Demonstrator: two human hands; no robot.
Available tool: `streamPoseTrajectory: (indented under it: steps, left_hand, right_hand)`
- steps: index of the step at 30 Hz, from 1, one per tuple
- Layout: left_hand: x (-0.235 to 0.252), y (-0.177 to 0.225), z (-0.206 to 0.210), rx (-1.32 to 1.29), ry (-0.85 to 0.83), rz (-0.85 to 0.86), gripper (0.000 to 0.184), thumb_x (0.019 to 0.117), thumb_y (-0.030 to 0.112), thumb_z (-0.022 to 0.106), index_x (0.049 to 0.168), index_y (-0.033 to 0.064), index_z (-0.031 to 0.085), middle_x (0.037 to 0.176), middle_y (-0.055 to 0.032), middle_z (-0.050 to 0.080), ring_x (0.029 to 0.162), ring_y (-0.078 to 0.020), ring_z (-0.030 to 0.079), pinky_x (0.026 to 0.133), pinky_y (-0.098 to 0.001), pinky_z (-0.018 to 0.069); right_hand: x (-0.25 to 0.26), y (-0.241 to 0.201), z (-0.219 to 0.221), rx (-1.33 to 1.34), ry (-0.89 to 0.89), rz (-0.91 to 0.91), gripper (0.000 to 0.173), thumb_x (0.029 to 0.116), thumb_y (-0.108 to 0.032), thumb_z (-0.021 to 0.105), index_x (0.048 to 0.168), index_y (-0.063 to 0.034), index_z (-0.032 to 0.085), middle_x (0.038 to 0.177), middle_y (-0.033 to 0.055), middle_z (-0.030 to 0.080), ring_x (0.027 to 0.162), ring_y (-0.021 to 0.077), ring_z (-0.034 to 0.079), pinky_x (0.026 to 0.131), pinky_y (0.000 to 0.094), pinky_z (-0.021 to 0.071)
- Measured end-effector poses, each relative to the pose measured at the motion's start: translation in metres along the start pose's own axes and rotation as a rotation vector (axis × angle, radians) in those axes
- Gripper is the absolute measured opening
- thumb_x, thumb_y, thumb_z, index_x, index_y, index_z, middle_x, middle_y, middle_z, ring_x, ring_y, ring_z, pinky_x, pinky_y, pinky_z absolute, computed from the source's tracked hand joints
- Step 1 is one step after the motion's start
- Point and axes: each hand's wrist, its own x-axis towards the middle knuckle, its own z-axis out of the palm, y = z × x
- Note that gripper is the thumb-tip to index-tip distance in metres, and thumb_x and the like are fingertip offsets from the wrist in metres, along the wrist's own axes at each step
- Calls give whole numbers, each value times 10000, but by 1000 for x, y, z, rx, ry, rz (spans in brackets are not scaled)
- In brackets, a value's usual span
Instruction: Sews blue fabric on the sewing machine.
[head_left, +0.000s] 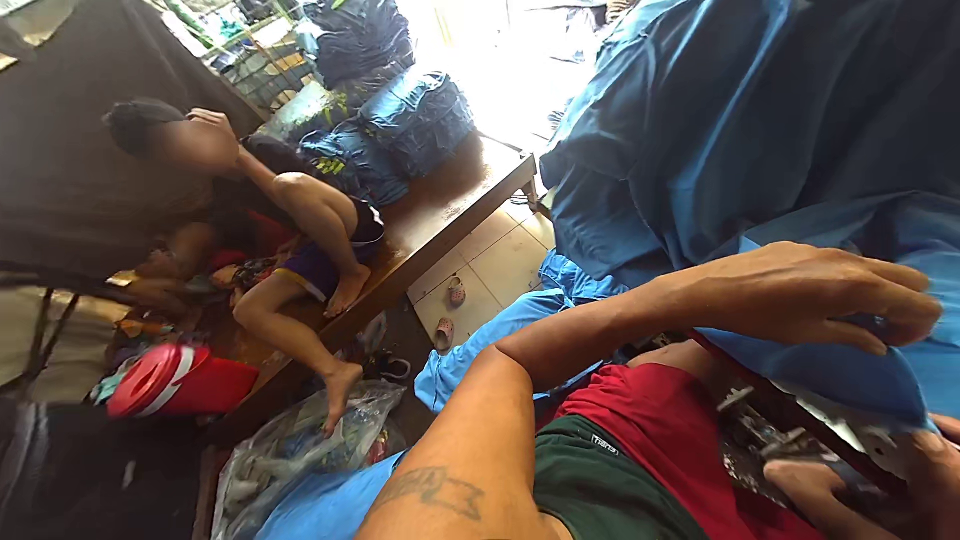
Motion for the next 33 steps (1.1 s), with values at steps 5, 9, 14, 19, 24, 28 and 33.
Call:
streamPoseTrajectory:
  steps: [5, 9, 14, 19, 24, 28, 33]
  left_hand:
    - [14, -4, -4, -61, 10, 51, 101, 948, 95, 709, 1018, 53, 770, 1018, -69, 726, 948, -150, 693, 858, -346, 585]
    - [28, -9, -1, -23, -2, 44, 119, 952, 130, 714, 1054, 103, 768, 931, -14, 662, 829, -96, 615, 729, -266, 525]
    - [36, -16, -1, -18, 65, 103, 135, 925, 143, 749, 1049, 100, 780, 908, -5, 667, 803, -71, 621, 698, -226, 515]
    - [40, -20, -1, -47, 100, 148, 161, 911, 154, 774, 1063, 101, 778, 927, -18, 663, 837, -85, 612, 734, -245, 496]
    - [42, -29, 1, -63, 161, 195, 204, 903, 171, 790, 1101, 126, 767, 953, -22, 646, 866, -109, 611, 744, -260, 493]
    - [24, -53, 6, -81, 177, 142, 236, 904, 174, 781, 1137, 143, 765, 1025, -36, 702, 893, -163, 667, 769, -333, 558]
    - [23, -45, 17, -152, 57, 121, 122, 894, 74, 770, 1004, 21, 763, 919, -121, 691, 837, -209, 657, 773, -352, 544]
  right_hand:
    - [7, -21, 6, -110, 148, -69, 189, 976, -118, 668, 1092, 12, 739, 1049, 28, 750, 938, 17, 696, 872, 228, 593]
    - [-4, -22, 1, -28, 201, 16, 158, 978, -53, 654, 1099, -17, 750, 1033, 44, 755, 868, 81, 715, 791, 283, 627]
    - [-18, -37, -2, 187, 212, 65, 158, 995, -30, 634, 1109, 3, 739, 959, 70, 743, 765, 99, 680, 688, 273, 603]
    - [-23, -53, 0, 177, 234, 83, 156, 986, -22, 650, 1109, 7, 741, 942, 72, 740, 721, 95, 660, 639, 259, 582]
    - [-8, -49, -3, 40, 209, 15, 195, 967, -16, 671, 1149, 0, 739, 1112, 83, 730, 967, 123, 704, 852, 296, 617]
    - [3, -31, -2, 46, 185, -79, 139, 960, -7, 672, 1068, 37, 746, 1111, 125, 731, 1032, 160, 700, 906, 318, 601]
    - [-8, -14, 4, 55, 186, -111, 109, 927, 21, 694, 1014, 32, 758, 1019, 101, 742, 963, 132, 706, 872, 307, 600]
